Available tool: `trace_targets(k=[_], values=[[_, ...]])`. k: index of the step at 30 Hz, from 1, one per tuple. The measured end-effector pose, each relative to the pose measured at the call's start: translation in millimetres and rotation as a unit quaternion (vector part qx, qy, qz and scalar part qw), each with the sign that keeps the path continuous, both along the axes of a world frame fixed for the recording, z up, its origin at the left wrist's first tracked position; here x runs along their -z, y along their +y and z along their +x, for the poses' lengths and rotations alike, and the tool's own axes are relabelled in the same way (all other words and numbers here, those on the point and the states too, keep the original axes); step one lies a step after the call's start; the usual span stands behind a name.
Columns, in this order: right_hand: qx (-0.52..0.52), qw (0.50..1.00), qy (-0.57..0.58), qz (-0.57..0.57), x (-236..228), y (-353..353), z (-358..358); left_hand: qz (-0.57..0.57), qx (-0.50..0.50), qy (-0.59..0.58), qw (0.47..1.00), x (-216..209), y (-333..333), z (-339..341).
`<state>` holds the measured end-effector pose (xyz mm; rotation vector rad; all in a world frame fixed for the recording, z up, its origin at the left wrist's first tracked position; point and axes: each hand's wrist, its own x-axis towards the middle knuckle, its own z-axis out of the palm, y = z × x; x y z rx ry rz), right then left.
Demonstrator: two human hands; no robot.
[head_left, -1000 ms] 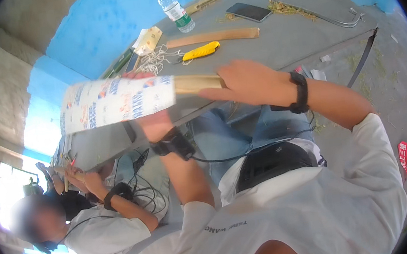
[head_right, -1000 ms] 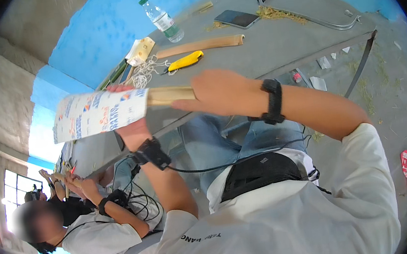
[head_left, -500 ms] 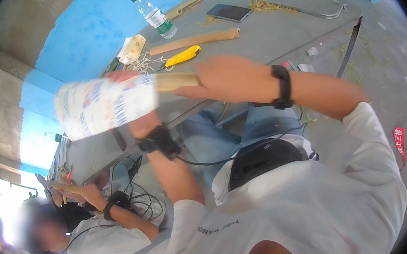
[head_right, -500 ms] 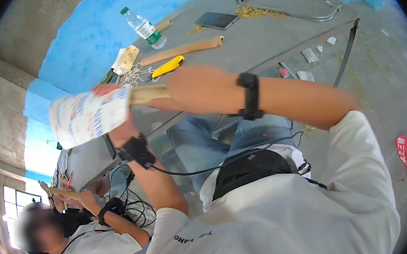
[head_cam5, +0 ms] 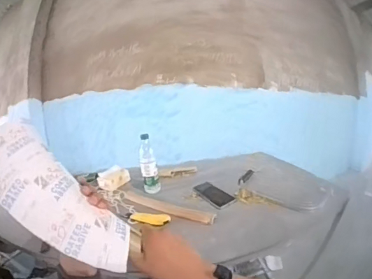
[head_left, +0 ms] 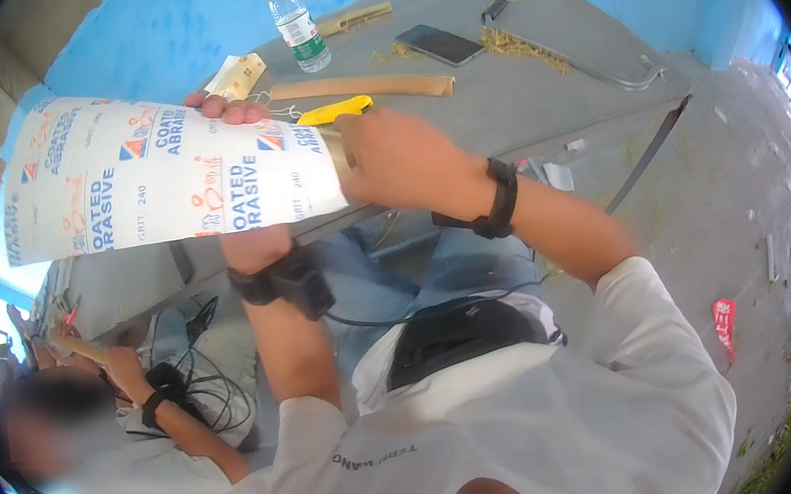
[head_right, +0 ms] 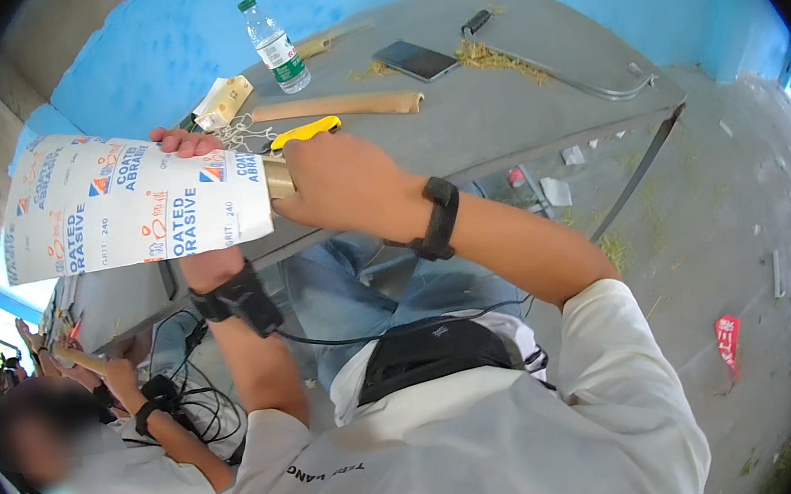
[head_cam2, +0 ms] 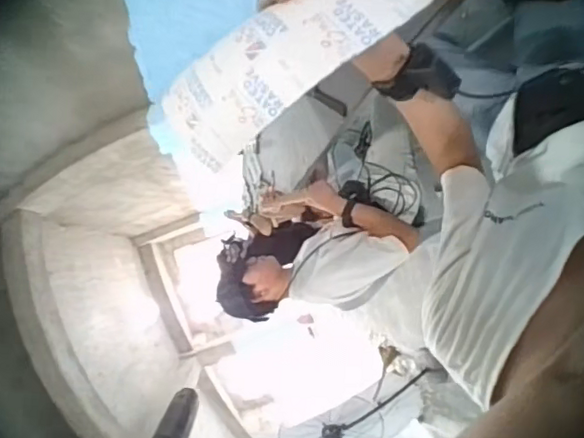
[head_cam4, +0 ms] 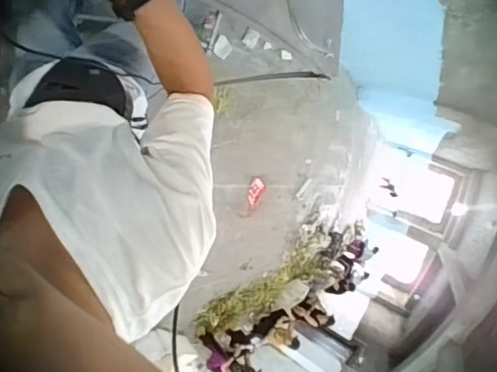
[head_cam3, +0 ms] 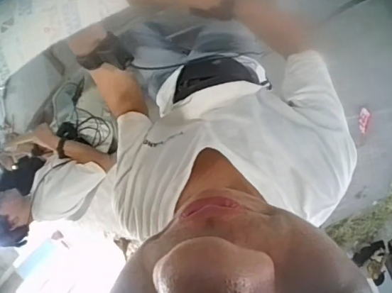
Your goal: The person is manually sanding a bamboo pole with a sheet of sandpaper.
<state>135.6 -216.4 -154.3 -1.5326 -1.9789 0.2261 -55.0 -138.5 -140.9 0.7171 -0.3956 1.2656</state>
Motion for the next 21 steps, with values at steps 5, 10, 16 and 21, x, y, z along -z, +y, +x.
trace_targets(k=[5, 10, 16, 21], values=[[0.006, 0.997, -0.061, -0.045, -5.2, -7.4, 12.7, -0.089, -0.077, -0.032, 0.993, -25.9, -6.7, -15.4], [0.003, 0.998, -0.055, -0.036, -1.9, -8.5, 1.1, -0.095, 0.031, -0.04, 0.994, 14.7, -18.4, 1.4], [0.01, 0.992, -0.1, -0.075, -9.6, -1.1, 24.9, -0.038, -0.042, -0.059, 0.997, 16.3, 64.7, -52.7], [0.0, 0.999, 0.029, 0.024, 4.9, 31.6, 16.5, 0.085, -0.051, 0.044, 0.994, 3.8, 62.1, -15.1]])
